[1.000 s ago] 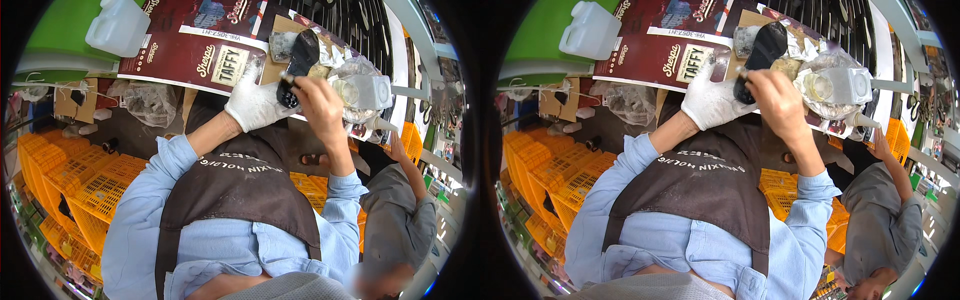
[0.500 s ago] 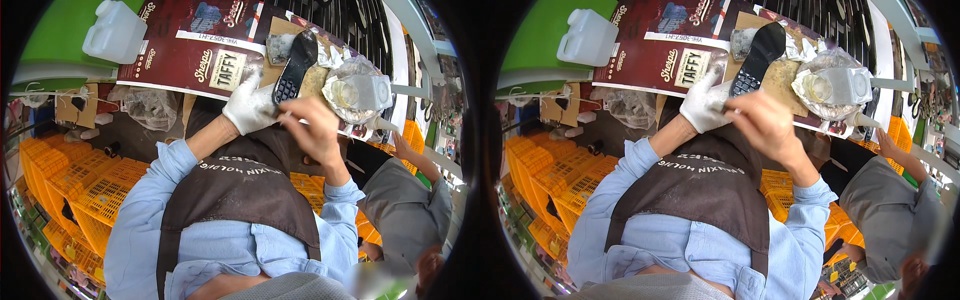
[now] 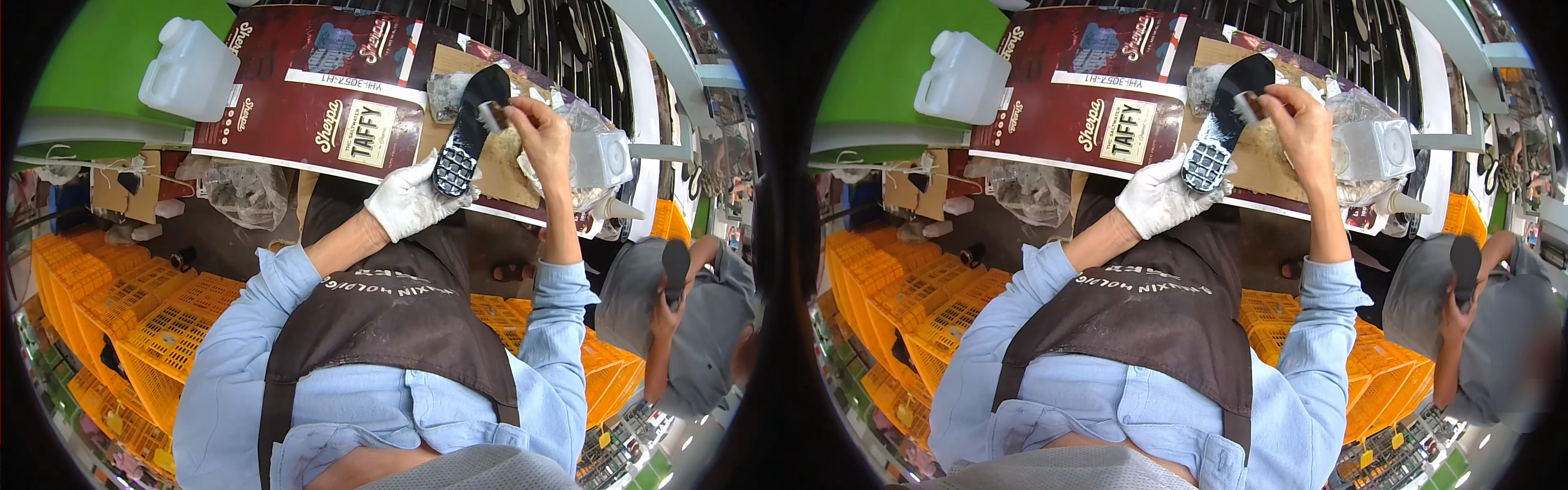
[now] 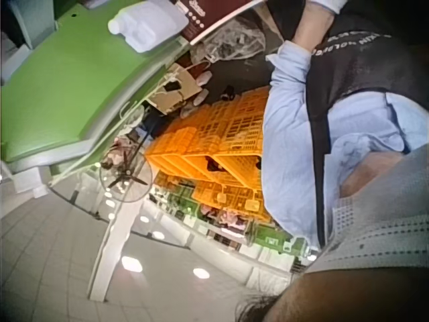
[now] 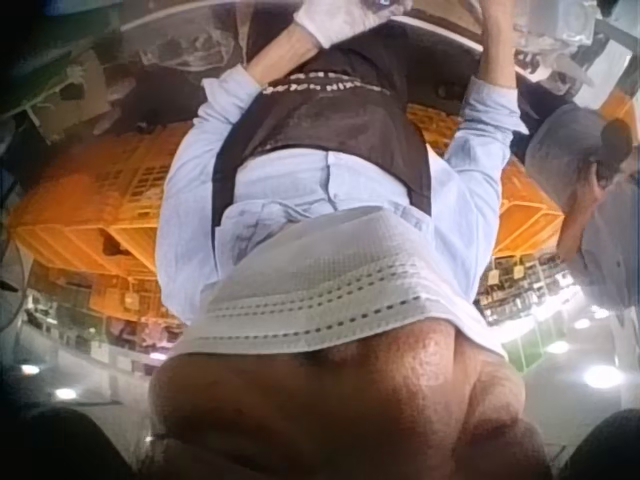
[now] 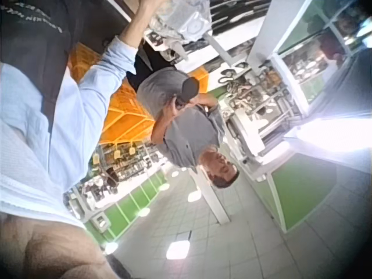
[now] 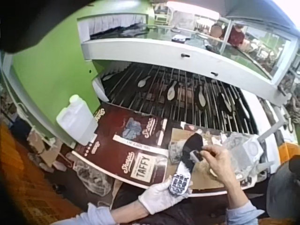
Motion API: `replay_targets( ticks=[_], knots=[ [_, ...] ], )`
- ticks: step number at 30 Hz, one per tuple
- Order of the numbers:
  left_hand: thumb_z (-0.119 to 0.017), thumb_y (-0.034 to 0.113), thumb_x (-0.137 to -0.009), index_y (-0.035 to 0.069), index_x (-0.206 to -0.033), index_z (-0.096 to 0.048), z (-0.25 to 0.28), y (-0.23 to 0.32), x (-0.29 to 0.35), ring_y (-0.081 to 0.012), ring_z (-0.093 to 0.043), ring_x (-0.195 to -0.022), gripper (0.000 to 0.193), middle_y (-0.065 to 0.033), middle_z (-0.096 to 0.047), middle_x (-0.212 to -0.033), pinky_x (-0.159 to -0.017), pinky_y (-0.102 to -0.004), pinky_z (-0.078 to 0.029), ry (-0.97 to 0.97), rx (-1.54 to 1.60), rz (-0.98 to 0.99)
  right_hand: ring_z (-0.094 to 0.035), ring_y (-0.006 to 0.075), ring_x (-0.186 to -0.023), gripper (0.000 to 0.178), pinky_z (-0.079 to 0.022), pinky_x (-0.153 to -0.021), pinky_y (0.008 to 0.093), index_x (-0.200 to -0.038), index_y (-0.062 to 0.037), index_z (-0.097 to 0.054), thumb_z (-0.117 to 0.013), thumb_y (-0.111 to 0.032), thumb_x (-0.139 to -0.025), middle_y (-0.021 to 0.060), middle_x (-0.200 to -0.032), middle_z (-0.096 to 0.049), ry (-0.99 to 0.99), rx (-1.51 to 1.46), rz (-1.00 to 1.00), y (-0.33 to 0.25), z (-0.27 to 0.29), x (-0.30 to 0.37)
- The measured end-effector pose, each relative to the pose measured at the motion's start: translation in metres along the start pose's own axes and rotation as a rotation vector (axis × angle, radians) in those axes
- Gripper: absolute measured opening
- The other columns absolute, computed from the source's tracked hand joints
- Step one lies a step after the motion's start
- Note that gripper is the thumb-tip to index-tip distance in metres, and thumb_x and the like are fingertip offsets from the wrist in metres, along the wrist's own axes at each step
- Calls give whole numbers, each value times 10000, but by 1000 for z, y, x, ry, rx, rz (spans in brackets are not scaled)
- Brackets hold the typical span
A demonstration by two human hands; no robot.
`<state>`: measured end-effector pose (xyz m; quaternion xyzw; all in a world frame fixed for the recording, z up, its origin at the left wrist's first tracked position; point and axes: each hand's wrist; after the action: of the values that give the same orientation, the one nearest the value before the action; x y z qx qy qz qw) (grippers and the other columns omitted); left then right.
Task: Applying adhesive to the underside of shoe soles using a small brush at a manufacturing workstation.
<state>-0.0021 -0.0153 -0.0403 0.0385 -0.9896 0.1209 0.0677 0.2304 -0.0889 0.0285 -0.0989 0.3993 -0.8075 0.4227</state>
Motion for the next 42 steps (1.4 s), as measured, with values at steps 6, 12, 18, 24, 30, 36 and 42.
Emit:
replay_targets(
  ticks=[6, 12, 18, 24, 30, 36, 42],
  knots=[
    [-379, 284, -1022, -30, -1412, -318, 4, 2, 15, -426, -518, -1162, 505, -286, -417, -1383, -977, -475, -483, 13, 9, 4, -624, 72, -764, 205, -492, -675, 221, -1015, 3, -707, -716, -124, -854, 29, -859, -704, 27, -177, -153, 12, 5, -16],
    [-423, 272, -1011, 33, -1373, -399, 0, 6, 25, -428, -550, -1121, 434, -222, -500, -1296, -916, -524, -513, 64, 66, -10, -636, 87, -760, 207, -508, -701, 235, -1009, 17, -699, -710, -115, -850, 60, -857, -710, 61, 155, -55, 25, 8, -27],
    [-411, 264, -1015, 191, -1425, -383, -8, 8, 32, -428, -545, -1119, 418, -176, -492, -1326, -891, -534, -522, 72, 28, -144, -666, 117, -771, 191, -523, -696, 252, -993, 12, -705, -704, -105, -842, 110, -839, -713, -34, 180, 157, 28, 1, -60],
    [-404, 296, -1002, 148, -1456, -346, -13, 15, 44, -434, -521, -1132, 481, -193, -468, -1353, -875, -508, -514, 48, 89, -139, -654, 102, -771, 189, -520, -696, 260, -1004, 37, -691, -695, -73, -850, 84, -861, -714, -249, -186, 165, 14, -4, -69],
    [-448, 215, -975, 79, -1449, -336, -12, 21, 53, -460, -483, -1179, 505, -235, -462, -1337, -958, -531, -480, -124, 128, -109, -671, 147, -764, 188, -523, -714, 270, -989, 11, -710, -689, -92, -833, 133, -873, -717, 39, 77, 21, 4, -11, -84],
    [-442, 193, -979, 129, -1485, -286, -10, 24, 55, -423, -496, -1194, 533, -201, -434, -1390, -962, -528, -478, -129, 28, -141, -634, 91, -792, 182, -503, -713, 230, -1017, 17, -698, -681, -75, -861, 36, -900, -706, -325, 62, 355, -19, -24, -83],
    [-428, 220, -998, 131, -1477, -304, -16, 24, 55, -377, -521, -1181, 503, -192, -464, -1362, -944, -509, -495, -93, 9, -193, -679, 137, -809, 192, -535, -750, 256, -999, 26, -699, -676, -95, -851, 101, -909, -718, -661, -160, 471, -53, -24, -69]
  ],
)
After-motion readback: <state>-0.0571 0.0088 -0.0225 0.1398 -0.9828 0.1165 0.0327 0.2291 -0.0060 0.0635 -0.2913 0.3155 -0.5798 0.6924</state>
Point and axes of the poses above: each hand's wrist, its own x-axis away from the middle knuckle, its own z-axis out of the back of the hand, y = z × x
